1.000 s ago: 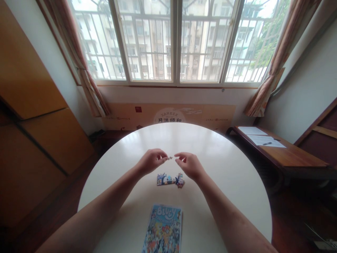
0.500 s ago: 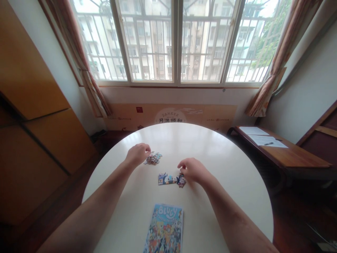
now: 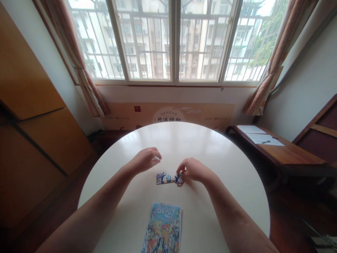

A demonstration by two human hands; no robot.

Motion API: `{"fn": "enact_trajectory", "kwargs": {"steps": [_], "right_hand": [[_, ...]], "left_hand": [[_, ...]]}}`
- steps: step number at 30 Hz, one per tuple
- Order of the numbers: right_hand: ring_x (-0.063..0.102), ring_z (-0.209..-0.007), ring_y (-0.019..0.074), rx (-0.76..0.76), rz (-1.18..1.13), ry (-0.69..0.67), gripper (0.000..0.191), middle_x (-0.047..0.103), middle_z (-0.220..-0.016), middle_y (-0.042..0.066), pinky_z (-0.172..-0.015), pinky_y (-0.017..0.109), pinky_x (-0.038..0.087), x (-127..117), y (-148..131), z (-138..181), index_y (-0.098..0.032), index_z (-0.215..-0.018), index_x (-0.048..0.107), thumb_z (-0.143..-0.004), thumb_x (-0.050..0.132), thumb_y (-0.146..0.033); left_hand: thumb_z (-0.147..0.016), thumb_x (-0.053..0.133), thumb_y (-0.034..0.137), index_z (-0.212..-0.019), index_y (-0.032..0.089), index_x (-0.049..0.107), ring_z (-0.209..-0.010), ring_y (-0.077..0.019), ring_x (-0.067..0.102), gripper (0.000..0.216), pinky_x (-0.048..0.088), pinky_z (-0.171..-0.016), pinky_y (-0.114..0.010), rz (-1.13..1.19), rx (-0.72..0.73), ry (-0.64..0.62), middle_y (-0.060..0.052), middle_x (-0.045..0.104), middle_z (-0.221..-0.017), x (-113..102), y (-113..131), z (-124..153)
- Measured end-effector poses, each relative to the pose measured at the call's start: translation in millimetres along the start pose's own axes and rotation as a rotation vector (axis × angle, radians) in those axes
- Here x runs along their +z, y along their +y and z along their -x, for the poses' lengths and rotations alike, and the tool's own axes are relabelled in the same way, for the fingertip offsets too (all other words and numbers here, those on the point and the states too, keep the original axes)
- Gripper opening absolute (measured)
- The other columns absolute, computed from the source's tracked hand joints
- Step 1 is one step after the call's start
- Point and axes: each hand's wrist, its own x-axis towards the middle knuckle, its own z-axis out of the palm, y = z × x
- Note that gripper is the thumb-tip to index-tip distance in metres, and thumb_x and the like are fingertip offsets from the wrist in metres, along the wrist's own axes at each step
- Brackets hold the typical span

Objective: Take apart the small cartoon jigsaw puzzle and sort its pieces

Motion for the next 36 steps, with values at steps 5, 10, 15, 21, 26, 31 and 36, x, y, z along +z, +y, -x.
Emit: {"fn": "enact_trajectory", "kwargs": {"steps": [5, 10, 15, 21, 26, 31, 36], "right_hand": [[0.064, -0.077, 0.0149, 0.030, 0.042, 0.029, 0.033, 0.074, -0.089, 0.001, -0.072, 0.023, 0.046, -2, 4, 1, -0.026, -0.097, 0.079, -0.072, 0.058, -0.016], [0.063, -0.076, 0.0149, 0.120, 0.085, 0.090, 0.031, 0.073, -0.089, 0.002, -0.070, 0.023, 0.044, 0, 8, -2, -0.024, -0.097, 0.077, -0.074, 0.058, -0.019], [0.063, -0.077, 0.0155, 0.124, 0.133, 0.116, 0.027, 0.073, -0.089, 0.002, -0.070, 0.025, 0.042, 4, -2, -4, -0.023, -0.097, 0.076, -0.077, 0.058, -0.024], [0.065, -0.080, 0.0167, 0.123, 0.131, 0.183, 0.026, 0.075, -0.089, 0.004, -0.069, 0.025, 0.041, 11, -10, -8, -0.022, -0.092, 0.077, -0.085, 0.053, -0.030], [0.066, -0.077, 0.0167, 0.040, -0.015, 0.348, 0.028, 0.075, -0.086, 0.004, -0.070, 0.025, 0.043, 18, -12, -11, -0.021, -0.088, 0.077, -0.089, 0.053, -0.035], [0.069, -0.078, 0.0174, -0.069, -0.286, 0.424, 0.025, 0.075, -0.084, 0.005, -0.074, 0.026, 0.049, 21, -19, -12, -0.020, -0.089, 0.075, -0.088, 0.057, -0.036], [0.068, -0.081, 0.0178, -0.006, -0.286, 0.421, 0.030, 0.074, -0.091, 0.006, -0.078, 0.029, 0.051, 14, -17, -10, -0.019, -0.106, 0.072, -0.087, 0.057, -0.036]], "left_hand": [[-0.079, 0.066, 0.021, -0.086, 0.025, 0.075, -0.085, -0.0191, 0.064, 0.012, 0.046, -0.076, -0.027, 0.050, 0.149, -0.170, -0.002, 0.071, -0.092, 3, 26, 3], [-0.076, 0.067, 0.019, -0.085, 0.026, 0.076, -0.085, -0.0198, 0.064, 0.014, 0.044, -0.074, -0.027, 0.036, 0.182, -0.249, -0.002, 0.071, -0.090, 9, 30, 1], [-0.076, 0.066, 0.018, -0.082, 0.027, 0.078, -0.082, -0.0188, 0.064, 0.016, 0.044, -0.073, -0.025, 0.072, 0.204, -0.262, -0.002, 0.071, -0.087, 13, 28, 0], [-0.080, 0.067, 0.022, -0.099, 0.026, 0.076, -0.079, -0.0179, 0.064, 0.021, 0.045, -0.072, -0.027, 0.070, 0.136, -0.113, -0.002, 0.071, -0.098, 23, 30, -2], [-0.083, 0.069, 0.031, -0.097, 0.024, 0.075, -0.072, -0.0155, 0.063, 0.016, 0.045, -0.066, -0.026, 0.105, 0.037, 0.093, -0.002, 0.071, -0.095, 27, 32, -5], [-0.086, 0.067, 0.032, -0.084, 0.022, 0.076, -0.067, -0.0132, 0.061, 0.014, 0.042, -0.060, -0.023, 0.151, 0.060, 0.196, -0.002, 0.071, -0.084, 27, 32, -6], [-0.086, 0.068, 0.030, -0.080, 0.022, 0.074, -0.065, -0.0120, 0.060, 0.012, 0.042, -0.062, -0.024, 0.096, 0.042, 0.295, 0.000, 0.070, -0.083, 14, 23, -4]]}}
